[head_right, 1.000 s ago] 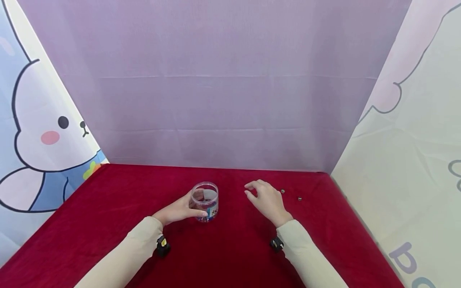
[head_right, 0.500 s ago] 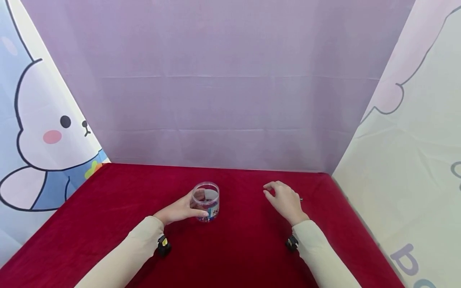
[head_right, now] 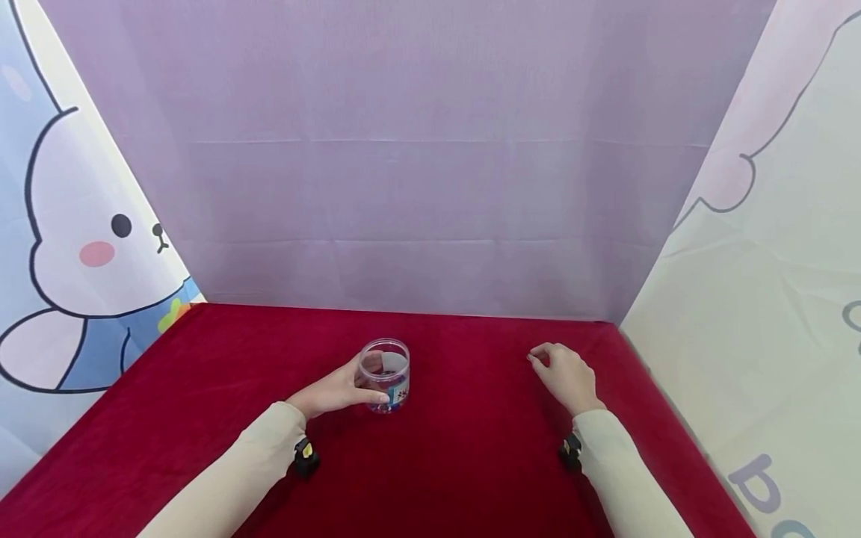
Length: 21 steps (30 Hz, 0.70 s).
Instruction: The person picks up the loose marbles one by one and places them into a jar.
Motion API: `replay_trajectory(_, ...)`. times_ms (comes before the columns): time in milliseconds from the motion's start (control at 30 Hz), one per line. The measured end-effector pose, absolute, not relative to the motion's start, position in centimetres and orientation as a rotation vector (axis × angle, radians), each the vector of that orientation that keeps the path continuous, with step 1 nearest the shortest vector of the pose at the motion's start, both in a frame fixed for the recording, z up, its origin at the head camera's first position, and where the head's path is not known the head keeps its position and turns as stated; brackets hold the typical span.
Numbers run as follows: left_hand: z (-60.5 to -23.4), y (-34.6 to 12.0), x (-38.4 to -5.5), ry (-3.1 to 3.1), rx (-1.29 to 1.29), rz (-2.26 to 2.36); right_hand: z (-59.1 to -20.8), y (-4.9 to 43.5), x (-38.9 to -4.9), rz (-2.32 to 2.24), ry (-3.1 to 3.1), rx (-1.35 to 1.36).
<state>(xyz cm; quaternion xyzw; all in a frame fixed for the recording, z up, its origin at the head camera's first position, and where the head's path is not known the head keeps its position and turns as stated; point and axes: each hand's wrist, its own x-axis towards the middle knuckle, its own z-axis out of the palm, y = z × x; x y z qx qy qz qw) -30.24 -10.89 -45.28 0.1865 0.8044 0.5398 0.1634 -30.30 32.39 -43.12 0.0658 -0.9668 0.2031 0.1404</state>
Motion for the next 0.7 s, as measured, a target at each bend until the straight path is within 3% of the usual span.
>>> replay_trajectory(700,-45.4,-10.9,-30.5,2.279,0.548,1.534,-43.8,37.1,-30.7,0.641,-2.878,0.032)
